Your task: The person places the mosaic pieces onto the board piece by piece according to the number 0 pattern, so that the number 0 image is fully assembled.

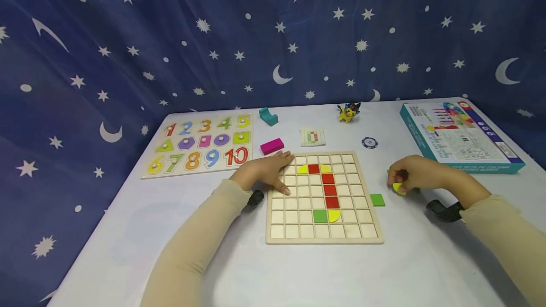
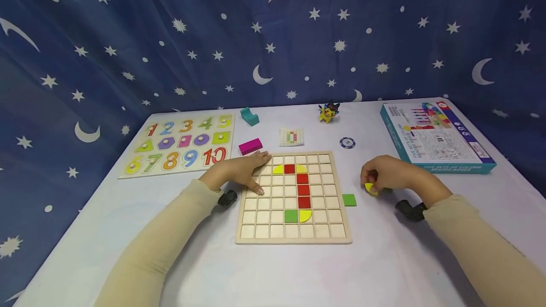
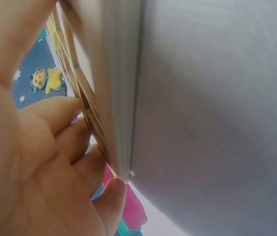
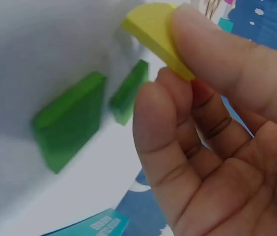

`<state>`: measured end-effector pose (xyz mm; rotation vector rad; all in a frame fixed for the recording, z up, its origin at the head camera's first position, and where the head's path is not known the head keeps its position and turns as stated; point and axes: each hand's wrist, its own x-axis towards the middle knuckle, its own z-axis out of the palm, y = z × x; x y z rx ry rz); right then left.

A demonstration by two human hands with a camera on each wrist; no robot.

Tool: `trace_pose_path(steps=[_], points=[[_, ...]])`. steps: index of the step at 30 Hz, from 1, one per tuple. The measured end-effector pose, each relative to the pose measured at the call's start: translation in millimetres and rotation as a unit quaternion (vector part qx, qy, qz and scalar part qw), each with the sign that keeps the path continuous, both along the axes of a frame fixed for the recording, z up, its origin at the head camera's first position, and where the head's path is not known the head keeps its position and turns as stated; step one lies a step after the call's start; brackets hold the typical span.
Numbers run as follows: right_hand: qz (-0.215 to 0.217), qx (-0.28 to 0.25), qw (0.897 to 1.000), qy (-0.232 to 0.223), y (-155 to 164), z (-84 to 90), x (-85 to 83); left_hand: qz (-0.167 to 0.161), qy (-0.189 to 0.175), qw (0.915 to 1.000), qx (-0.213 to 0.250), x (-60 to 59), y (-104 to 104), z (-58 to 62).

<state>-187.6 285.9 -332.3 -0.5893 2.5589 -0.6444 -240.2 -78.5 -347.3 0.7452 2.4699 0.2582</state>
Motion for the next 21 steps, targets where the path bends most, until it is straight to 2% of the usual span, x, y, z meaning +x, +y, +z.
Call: trace_pose_path(steps=[7, 21], points=[[0.011, -0.014, 1.0, 0.007, -15.6, 4.3, 1.9, 0.003, -0.004, 1.0, 0.0, 3.1, -2.0, 0.9], [0.034, -0.028, 0.999, -0.008, -48.9, 10.7, -5.0, 0.007, -0.003, 0.9999, 0.012, -0.3, -0.3, -1.3]])
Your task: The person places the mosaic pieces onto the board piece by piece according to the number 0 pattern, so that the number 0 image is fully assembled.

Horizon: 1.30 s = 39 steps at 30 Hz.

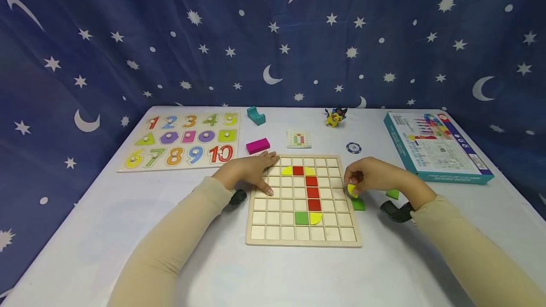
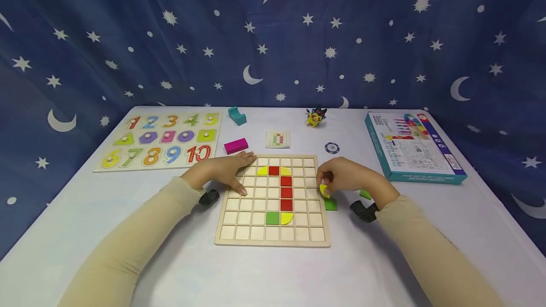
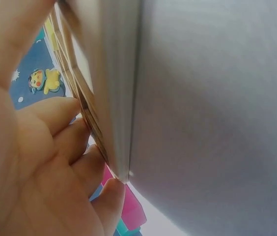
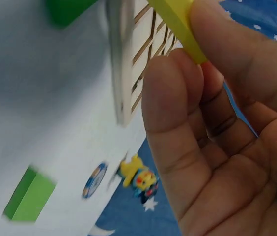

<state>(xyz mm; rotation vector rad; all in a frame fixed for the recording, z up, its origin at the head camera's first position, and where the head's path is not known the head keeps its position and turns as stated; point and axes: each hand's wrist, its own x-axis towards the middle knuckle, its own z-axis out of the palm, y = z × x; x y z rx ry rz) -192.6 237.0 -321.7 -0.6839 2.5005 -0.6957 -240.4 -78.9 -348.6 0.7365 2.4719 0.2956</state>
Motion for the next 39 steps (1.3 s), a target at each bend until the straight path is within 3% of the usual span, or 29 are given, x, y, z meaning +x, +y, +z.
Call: trace_pose_path(steps=[16, 31, 39], points=[[0.068, -0.028, 0.997, 0.02, -54.5, -1.4, 0.2, -0.008, -0.001, 1.0, -0.001, -2.0, -6.8, 3.1], [0.099, -0.013, 0.995, 0.0, -96.0, -5.2, 3.9, 0.001, -0.003, 1.0, 0.0, -0.2, -2.4, 2.4], [0.121, -0.033, 0.992, -0.016, -113.2, -8.1, 8.9, -0.005, 0.001, 1.0, -0.008, -0.8, -0.3, 1.3]])
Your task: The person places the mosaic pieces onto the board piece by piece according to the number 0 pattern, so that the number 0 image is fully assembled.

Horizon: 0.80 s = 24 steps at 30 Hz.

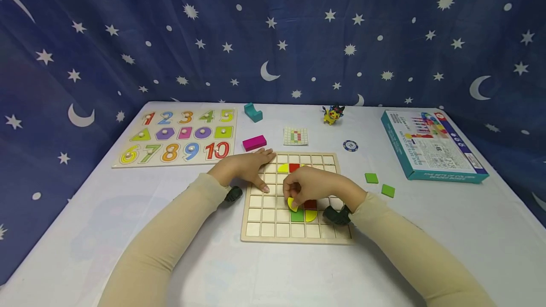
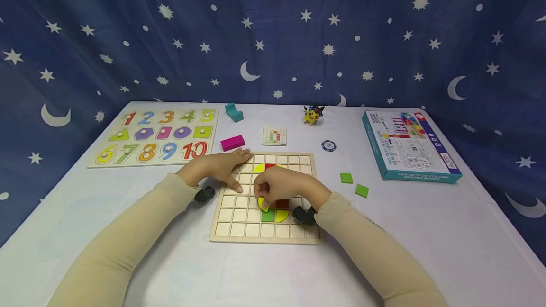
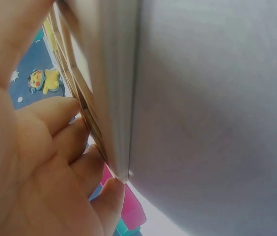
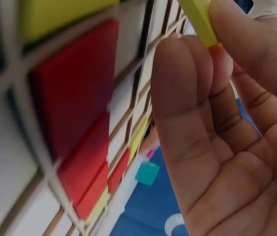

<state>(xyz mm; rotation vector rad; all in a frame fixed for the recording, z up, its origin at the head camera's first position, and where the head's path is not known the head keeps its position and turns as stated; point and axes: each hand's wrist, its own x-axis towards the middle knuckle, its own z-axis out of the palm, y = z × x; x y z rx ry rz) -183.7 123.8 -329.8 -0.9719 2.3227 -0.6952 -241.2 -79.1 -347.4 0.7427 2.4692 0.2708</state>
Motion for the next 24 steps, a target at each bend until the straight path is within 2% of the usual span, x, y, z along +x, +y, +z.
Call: trace_pose_path(steps=[14, 24], points=[[0.03, 0.014, 0.999, -0.012, -18.3, -5.1, 2.6, -0.013, 0.01, 0.9999, -0.001, -1.5, -0.5, 0.4], [0.032, 0.035, 0.999, -0.024, -25.0, -10.5, 3.5, -0.018, 0.011, 0.9998, -0.002, -1.8, -0.5, -1.5]])
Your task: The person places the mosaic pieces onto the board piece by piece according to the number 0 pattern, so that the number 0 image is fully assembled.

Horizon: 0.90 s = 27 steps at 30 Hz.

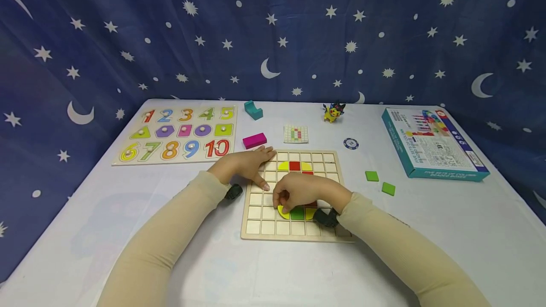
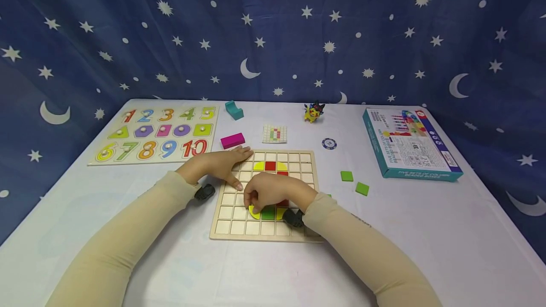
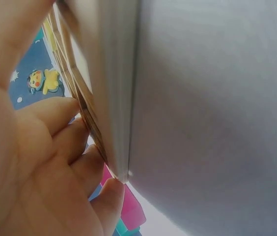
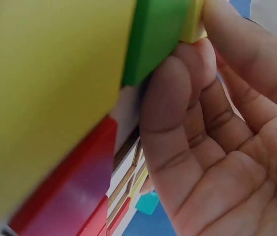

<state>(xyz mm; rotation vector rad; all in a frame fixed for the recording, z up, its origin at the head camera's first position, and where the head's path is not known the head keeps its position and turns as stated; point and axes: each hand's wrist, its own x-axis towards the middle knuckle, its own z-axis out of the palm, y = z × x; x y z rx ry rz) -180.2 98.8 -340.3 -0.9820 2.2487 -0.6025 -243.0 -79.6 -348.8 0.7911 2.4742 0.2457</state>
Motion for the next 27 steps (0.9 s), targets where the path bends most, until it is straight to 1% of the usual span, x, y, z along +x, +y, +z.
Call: trace_pose_path(steps=[9, 13, 21, 27], points=[[0.006, 0.007, 1.0, 0.008, -1.0, 1.8, 0.8, 0.006, -0.007, 1.0, 0.001, 0.2, 0.8, 2.7], [-0.005, 0.003, 1.0, 0.018, 4.9, 5.1, -1.2, 0.008, -0.007, 0.9999, 0.0, 0.0, 0.6, 1.8], [-0.031, -0.007, 0.999, 0.032, 31.1, 11.8, -8.6, 0.019, -0.012, 0.9997, -0.001, -1.9, 0.2, -0.8], [-0.069, -0.012, 0.997, 0.019, 59.7, 15.4, -12.0, 0.012, -0.014, 0.9998, 0.005, -0.2, -0.3, 0.1]])
